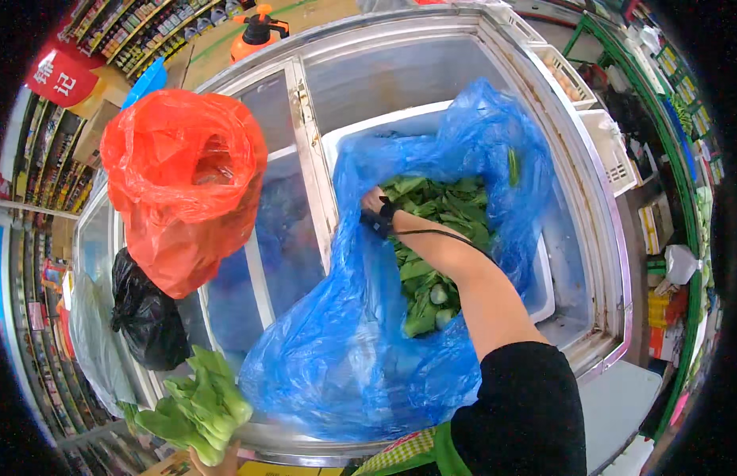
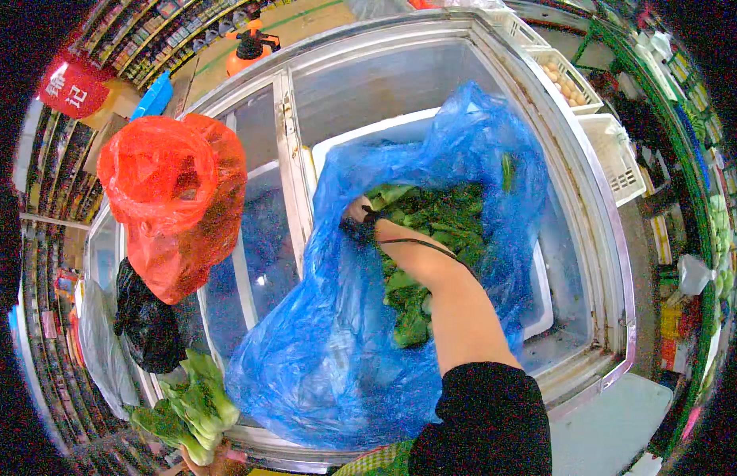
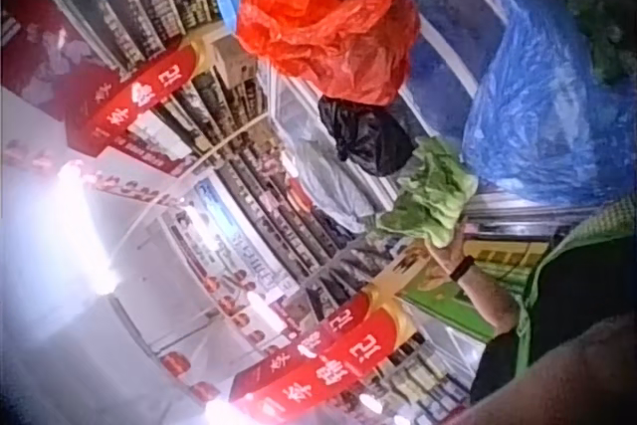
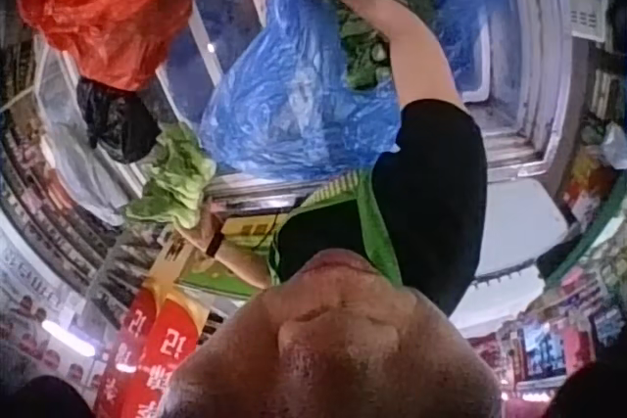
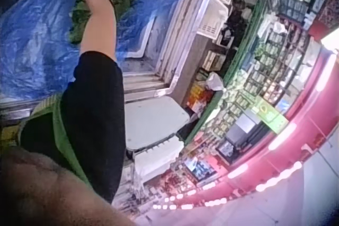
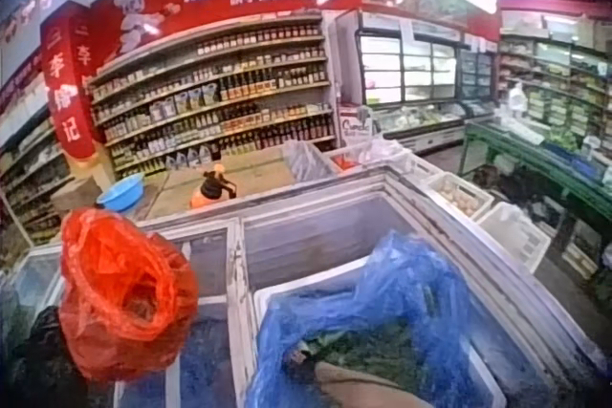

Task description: The recorder takes bok choy from a refrigerator, washes them in a bowl, and places them on a produce shelf.

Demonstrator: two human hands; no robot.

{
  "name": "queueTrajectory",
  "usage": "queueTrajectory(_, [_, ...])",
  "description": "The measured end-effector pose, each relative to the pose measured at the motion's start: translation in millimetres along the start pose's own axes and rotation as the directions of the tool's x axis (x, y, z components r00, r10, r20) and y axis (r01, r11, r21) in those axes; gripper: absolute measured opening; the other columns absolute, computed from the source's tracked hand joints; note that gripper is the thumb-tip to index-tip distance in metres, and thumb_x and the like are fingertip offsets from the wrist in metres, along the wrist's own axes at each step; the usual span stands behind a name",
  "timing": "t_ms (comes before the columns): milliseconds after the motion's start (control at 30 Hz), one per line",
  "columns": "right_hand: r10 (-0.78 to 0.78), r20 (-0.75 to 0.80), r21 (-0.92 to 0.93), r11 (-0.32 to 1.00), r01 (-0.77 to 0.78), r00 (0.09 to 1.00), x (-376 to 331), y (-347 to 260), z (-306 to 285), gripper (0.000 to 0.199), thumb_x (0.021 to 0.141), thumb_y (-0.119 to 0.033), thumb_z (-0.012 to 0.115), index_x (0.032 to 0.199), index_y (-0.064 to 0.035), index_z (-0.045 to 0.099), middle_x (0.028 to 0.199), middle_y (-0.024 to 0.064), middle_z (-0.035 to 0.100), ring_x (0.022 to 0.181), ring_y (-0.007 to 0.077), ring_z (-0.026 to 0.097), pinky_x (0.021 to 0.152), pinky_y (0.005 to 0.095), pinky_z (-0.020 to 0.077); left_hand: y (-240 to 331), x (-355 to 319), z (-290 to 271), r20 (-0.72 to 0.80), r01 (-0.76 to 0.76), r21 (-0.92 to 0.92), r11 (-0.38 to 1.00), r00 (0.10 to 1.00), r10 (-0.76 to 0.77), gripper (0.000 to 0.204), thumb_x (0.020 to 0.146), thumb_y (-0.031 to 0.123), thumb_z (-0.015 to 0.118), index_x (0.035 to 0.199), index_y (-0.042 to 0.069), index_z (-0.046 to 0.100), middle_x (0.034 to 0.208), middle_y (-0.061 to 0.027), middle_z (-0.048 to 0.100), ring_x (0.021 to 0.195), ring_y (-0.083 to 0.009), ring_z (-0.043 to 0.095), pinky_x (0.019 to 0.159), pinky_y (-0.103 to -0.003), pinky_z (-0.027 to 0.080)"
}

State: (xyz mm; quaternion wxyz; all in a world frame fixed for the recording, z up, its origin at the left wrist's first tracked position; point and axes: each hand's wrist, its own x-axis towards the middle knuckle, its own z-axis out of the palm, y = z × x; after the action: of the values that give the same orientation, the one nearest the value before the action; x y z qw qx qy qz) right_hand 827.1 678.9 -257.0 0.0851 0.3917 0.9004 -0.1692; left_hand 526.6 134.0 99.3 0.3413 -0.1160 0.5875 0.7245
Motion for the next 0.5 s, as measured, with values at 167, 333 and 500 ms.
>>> queueTrajectory(167, [-0.038,0.049,-0.002,0.999,0.039,0.998,3,-7,-1,0.015,0.080,-0.020,0.056,0.081,-0.0088,0.066,0.086,0.0085,0.065,0.080,0.0248,0.061,0.074,0.0406,0.0456,-1,-1,9,0.053,0.024,-0.026,0.999,0.998,-0.023,0.061,0.082,0.036,0.063,0.133,0.008,0.042,0.136,-0.0136,0.043,0.125,-0.0352,0.037,0.106,-0.059,0.020])
queueTrajectory(333, [-0.065,0.095,-0.014,0.998,0.067,0.993,11,-13,-2,0.015,0.080,-0.020,0.056,0.081,-0.0093,0.066,0.087,0.0084,0.065,0.081,0.0252,0.060,0.075,0.0410,0.0453,2,4,5,0.112,0.046,-0.032,0.998,0.993,-0.042,0.061,0.081,0.035,0.065,0.132,0.009,0.043,0.135,-0.0141,0.043,0.125,-0.0359,0.036,0.106,-0.058,0.020])
queueTrajectory(500, [-0.106,0.077,-0.003,0.994,0.107,0.991,4,-10,-6,0.015,0.080,-0.021,0.056,0.081,-0.0098,0.066,0.087,0.0083,0.065,0.082,0.0256,0.060,0.076,0.0413,0.0451,1,-2,9,-0.094,-0.027,-0.061,0.998,0.995,0.022,0.062,0.079,0.032,0.068,0.131,0.010,0.044,0.135,-0.0166,0.040,0.126,-0.0372,0.033,0.107,-0.061,0.020])
